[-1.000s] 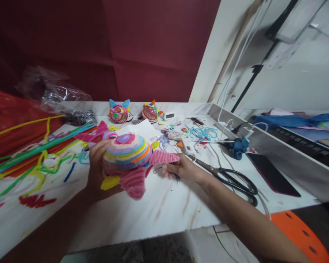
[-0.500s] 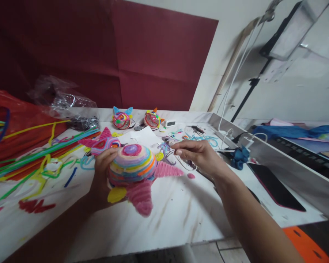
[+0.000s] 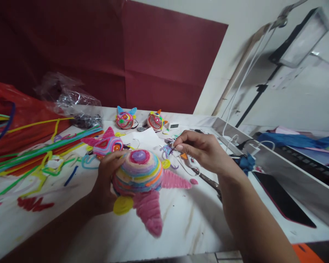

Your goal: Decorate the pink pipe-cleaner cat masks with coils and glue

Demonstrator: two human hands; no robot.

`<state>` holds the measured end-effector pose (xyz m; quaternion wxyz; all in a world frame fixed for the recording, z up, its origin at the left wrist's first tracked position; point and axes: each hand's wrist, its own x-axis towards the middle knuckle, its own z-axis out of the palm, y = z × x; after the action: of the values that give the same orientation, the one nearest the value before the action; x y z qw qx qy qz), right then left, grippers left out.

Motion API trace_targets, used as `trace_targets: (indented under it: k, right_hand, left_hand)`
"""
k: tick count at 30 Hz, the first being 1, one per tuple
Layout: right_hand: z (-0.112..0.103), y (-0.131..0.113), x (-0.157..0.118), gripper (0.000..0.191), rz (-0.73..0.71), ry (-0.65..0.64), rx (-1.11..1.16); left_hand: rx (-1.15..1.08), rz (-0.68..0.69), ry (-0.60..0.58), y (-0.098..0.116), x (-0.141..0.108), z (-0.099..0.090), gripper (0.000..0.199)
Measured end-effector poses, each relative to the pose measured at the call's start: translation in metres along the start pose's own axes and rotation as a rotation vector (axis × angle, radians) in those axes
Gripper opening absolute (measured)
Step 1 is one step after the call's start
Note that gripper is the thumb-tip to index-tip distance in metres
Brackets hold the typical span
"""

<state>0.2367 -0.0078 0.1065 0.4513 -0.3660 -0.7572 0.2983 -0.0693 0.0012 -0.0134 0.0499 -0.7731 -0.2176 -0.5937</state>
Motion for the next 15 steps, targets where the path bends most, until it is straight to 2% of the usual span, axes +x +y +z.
trace_targets:
  k: [9, 15]
  right_hand:
    - [-0.001, -0.009, -0.005, 0.019, -0.021, -0.11, -0.179]
    - [-0.002, -0.015, -0.007, 0.018, -0.003, -0.15, -0.206]
  left_hand:
    - [-0.039, 0.008, -0.017, 0.001, -0.001, 0.001, 0.075]
    - [-0.009, 0.052, -0.005, 0.001, 0.003, 0.001, 0.075]
